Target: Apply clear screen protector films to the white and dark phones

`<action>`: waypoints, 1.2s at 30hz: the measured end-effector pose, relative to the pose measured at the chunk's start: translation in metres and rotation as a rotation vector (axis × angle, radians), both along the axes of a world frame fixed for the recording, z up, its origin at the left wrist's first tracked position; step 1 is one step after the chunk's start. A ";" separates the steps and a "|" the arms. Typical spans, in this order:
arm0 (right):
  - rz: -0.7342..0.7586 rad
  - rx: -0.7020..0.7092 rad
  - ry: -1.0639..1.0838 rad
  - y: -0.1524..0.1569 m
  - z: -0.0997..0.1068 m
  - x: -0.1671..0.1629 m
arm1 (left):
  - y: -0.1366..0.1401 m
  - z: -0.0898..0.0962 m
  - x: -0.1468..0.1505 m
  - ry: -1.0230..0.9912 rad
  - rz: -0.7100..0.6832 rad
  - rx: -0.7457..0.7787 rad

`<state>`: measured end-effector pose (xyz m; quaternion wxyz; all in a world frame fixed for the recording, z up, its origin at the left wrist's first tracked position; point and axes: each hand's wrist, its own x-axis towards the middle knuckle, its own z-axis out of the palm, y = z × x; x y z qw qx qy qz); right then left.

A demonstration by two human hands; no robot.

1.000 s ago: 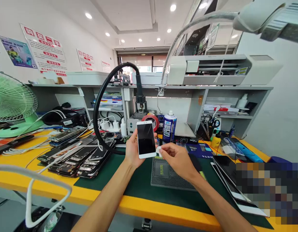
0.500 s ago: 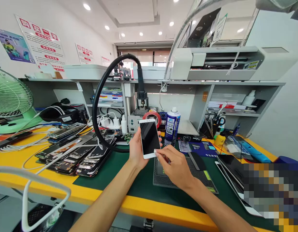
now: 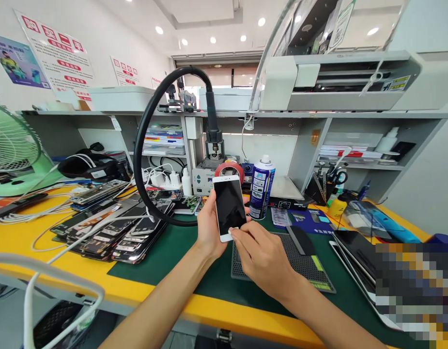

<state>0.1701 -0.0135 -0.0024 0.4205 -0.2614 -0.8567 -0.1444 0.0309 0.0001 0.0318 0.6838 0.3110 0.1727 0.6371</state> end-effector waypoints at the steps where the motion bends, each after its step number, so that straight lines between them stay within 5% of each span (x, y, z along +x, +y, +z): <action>1: -0.003 0.023 0.004 -0.001 0.000 0.000 | 0.000 0.000 0.000 -0.001 -0.001 0.005; 6: -0.012 0.096 0.007 -0.003 0.000 -0.002 | -0.002 0.000 0.000 -0.002 0.001 0.006; 36: 0.071 -0.001 0.079 -0.007 0.002 -0.004 | -0.008 0.003 0.002 0.012 -0.062 0.013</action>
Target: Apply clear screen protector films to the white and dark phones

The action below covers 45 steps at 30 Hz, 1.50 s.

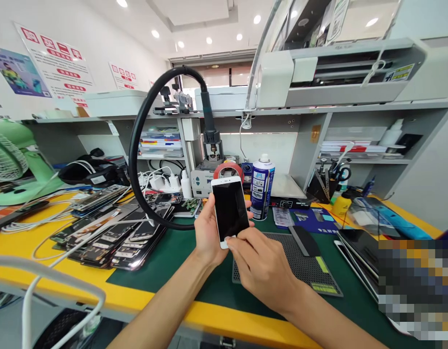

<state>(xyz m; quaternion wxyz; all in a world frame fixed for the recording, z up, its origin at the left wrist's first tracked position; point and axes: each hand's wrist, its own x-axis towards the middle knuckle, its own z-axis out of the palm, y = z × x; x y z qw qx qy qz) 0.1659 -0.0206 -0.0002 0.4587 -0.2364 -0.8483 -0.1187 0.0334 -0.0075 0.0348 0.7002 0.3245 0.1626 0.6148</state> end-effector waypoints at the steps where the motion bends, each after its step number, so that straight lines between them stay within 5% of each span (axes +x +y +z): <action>1: -0.005 -0.026 0.038 0.001 0.001 0.001 | 0.000 0.000 0.001 -0.009 -0.003 0.003; 7: -0.050 -0.167 0.259 0.010 0.009 0.010 | -0.001 -0.004 0.010 -0.022 -0.006 -0.030; 14: -0.040 -0.095 0.006 0.007 0.000 0.003 | 0.002 -0.006 0.006 0.008 0.033 -0.035; 25: -0.091 -0.197 0.206 0.014 0.011 0.009 | 0.001 -0.005 0.010 -0.051 -0.015 -0.083; 32: -0.125 -0.139 0.251 0.018 0.014 0.012 | 0.002 -0.007 0.009 -0.082 -0.006 -0.089; 41: -0.087 -0.091 -0.158 0.005 0.005 0.009 | 0.005 -0.009 0.006 0.005 -0.060 -0.088; 45: -0.123 -0.039 -0.147 0.005 0.004 0.006 | 0.007 -0.011 0.007 0.005 -0.067 -0.069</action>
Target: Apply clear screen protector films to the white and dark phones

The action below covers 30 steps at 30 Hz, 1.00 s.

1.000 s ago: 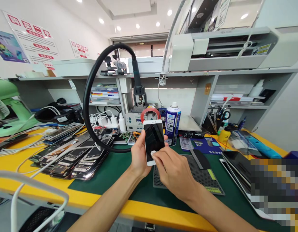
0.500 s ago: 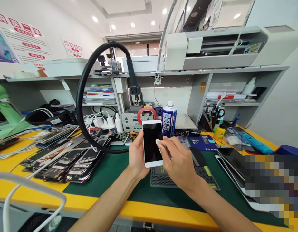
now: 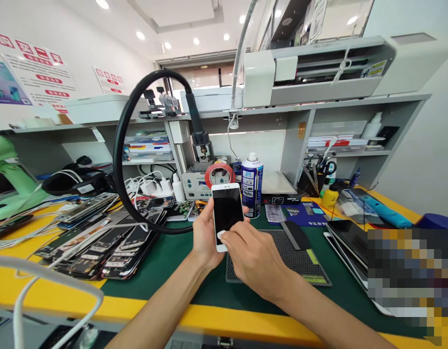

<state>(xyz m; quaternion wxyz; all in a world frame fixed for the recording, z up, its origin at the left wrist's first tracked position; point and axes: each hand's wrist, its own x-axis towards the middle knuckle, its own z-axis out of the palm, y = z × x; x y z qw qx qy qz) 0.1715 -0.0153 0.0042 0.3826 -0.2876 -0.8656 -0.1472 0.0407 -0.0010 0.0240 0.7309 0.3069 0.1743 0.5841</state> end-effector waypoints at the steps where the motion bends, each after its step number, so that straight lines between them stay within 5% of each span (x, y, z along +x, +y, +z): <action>1: -0.020 0.007 0.035 0.002 0.001 0.001 | 0.000 -0.001 0.001 -0.018 0.003 0.002; 9: -0.102 0.018 0.285 0.016 0.013 0.012 | -0.004 -0.001 0.009 -0.028 0.043 -0.005; 19: 0.030 -0.009 0.025 0.003 -0.002 -0.002 | -0.005 -0.004 0.008 0.084 -0.050 -0.080; 26: -0.059 -0.020 0.253 0.015 0.009 0.008 | -0.004 -0.007 0.015 -0.059 0.004 -0.047; 30: 0.029 -0.024 0.084 0.012 0.006 0.008 | -0.005 -0.007 0.012 0.004 -0.026 -0.059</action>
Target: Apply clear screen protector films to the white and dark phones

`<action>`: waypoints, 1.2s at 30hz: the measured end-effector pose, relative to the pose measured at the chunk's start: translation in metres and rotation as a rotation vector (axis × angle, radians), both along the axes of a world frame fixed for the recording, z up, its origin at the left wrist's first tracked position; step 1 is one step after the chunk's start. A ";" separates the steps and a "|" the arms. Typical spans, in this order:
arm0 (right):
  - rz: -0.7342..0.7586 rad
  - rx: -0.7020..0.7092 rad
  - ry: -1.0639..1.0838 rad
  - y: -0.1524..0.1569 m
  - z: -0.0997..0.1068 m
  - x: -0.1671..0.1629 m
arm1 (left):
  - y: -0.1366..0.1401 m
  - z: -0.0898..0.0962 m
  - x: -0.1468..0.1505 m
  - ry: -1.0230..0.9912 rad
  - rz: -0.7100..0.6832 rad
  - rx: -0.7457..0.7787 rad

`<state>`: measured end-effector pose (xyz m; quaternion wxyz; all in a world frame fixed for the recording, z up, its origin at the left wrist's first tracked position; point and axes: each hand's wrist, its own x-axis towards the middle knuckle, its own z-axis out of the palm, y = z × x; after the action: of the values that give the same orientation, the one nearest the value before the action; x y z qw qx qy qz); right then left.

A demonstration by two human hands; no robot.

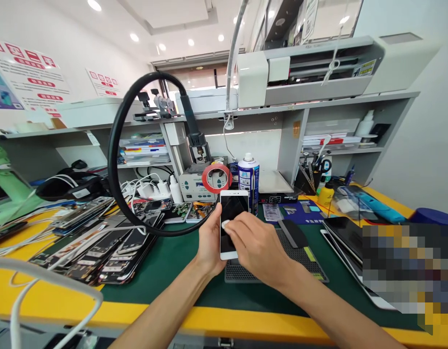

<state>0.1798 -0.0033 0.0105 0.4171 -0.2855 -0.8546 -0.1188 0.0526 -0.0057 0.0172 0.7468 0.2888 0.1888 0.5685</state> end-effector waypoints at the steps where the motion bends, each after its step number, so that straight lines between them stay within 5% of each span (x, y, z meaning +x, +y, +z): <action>1: 0.022 -0.005 -0.059 -0.003 -0.002 -0.001 | 0.000 0.001 -0.002 0.028 0.002 -0.008; 13: -0.026 0.051 -0.138 -0.012 -0.017 -0.013 | 0.004 0.009 -0.012 0.025 0.004 -0.028; 20: -0.071 0.049 0.033 -0.004 -0.014 -0.006 | 0.005 0.015 -0.016 -0.001 0.140 -0.018; 36: -0.050 0.000 0.197 -0.003 -0.011 -0.002 | 0.007 0.015 -0.022 -0.058 0.158 0.010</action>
<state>0.1779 -0.0067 -0.0006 0.4960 -0.3170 -0.8021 -0.1008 0.0306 0.0008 0.0325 0.7032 0.2601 0.1864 0.6349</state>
